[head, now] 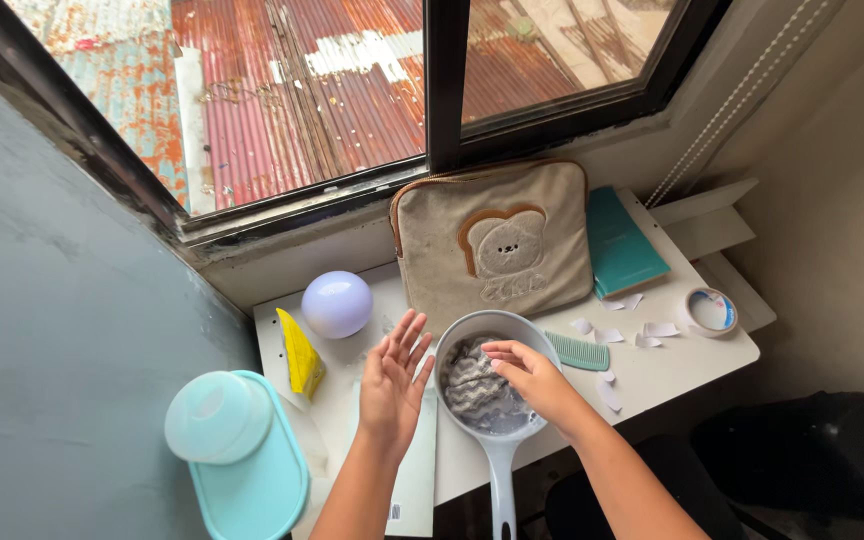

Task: The person stuffs scraps of paper into a plastic wrapper, clears the desk by setting aside a pouch, books, a comb, a water container, and a lamp, and then kneads paper pulp inside a bowl by hand.

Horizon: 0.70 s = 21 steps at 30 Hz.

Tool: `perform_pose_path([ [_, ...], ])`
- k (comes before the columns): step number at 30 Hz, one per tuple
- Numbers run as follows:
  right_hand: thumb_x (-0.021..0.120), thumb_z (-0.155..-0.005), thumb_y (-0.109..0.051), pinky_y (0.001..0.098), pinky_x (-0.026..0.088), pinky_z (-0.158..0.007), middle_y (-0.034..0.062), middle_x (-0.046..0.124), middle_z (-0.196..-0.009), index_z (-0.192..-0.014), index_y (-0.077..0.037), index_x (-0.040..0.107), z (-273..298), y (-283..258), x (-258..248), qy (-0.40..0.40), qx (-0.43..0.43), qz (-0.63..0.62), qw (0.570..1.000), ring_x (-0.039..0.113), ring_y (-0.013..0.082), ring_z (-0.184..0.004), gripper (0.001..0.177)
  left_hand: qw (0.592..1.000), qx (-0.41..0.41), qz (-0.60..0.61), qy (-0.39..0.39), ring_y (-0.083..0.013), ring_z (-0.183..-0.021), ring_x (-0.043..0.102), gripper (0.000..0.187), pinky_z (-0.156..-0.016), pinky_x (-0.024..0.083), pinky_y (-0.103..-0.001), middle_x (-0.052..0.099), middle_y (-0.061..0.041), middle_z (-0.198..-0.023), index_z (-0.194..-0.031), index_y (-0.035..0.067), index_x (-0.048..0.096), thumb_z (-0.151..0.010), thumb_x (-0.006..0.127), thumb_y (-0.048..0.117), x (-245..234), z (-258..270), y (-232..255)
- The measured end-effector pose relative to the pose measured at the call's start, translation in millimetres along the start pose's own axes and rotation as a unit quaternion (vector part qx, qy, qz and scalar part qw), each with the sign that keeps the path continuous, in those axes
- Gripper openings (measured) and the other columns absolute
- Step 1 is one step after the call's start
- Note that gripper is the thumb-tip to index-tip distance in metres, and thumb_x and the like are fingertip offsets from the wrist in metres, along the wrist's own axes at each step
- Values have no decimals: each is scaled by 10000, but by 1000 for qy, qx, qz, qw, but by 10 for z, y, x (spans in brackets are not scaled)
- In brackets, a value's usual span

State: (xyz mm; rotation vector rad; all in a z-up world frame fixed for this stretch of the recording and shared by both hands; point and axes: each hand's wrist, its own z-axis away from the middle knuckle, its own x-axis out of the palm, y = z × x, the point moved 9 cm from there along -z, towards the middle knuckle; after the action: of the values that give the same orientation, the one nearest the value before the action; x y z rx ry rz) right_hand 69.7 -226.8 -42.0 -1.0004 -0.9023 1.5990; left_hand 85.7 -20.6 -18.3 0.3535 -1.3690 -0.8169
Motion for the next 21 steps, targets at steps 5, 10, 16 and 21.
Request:
perform_pose_path([
  [5,628,-943,-223,340,459,-1084,70,685,-1346,-1311,-144,670,-191,150,-52,15,-35,61,997,606,195,-1305,379,995,-19,-93,37,-209,-1461,420,603,-1200,302,-393,483,-38,-1576,-1517,118,468,-1001,345,406,4,-33,-185],
  [10,688,-897,-171,375,470,-1075,108,607,-1422,-1245,-140,709,-125,-46,-114,51,-166,249,953,581,280,-1317,350,966,-33,-253,39,-186,-1443,458,518,-1179,347,-357,531,-59,-1519,-1481,131,527,-1000,428,297,33,-91,-488],
  [16,663,-880,-224,450,446,-1038,97,539,-1456,-1241,-143,683,-104,80,114,-25,-161,434,886,537,310,-1287,370,944,69,-321,43,-199,-1405,502,460,-1147,382,-327,583,-81,-1468,-1436,79,547,-978,518,105,38,-193,-660],
  [21,676,-875,-261,459,434,-1036,73,622,-1275,-1037,-105,779,-132,279,294,-135,-110,617,767,529,268,-1264,248,914,99,-375,123,-191,-1269,611,398,-1073,452,-320,677,-98,-1342,-1336,69,634,-954,519,69,-51,-56,-509],
])
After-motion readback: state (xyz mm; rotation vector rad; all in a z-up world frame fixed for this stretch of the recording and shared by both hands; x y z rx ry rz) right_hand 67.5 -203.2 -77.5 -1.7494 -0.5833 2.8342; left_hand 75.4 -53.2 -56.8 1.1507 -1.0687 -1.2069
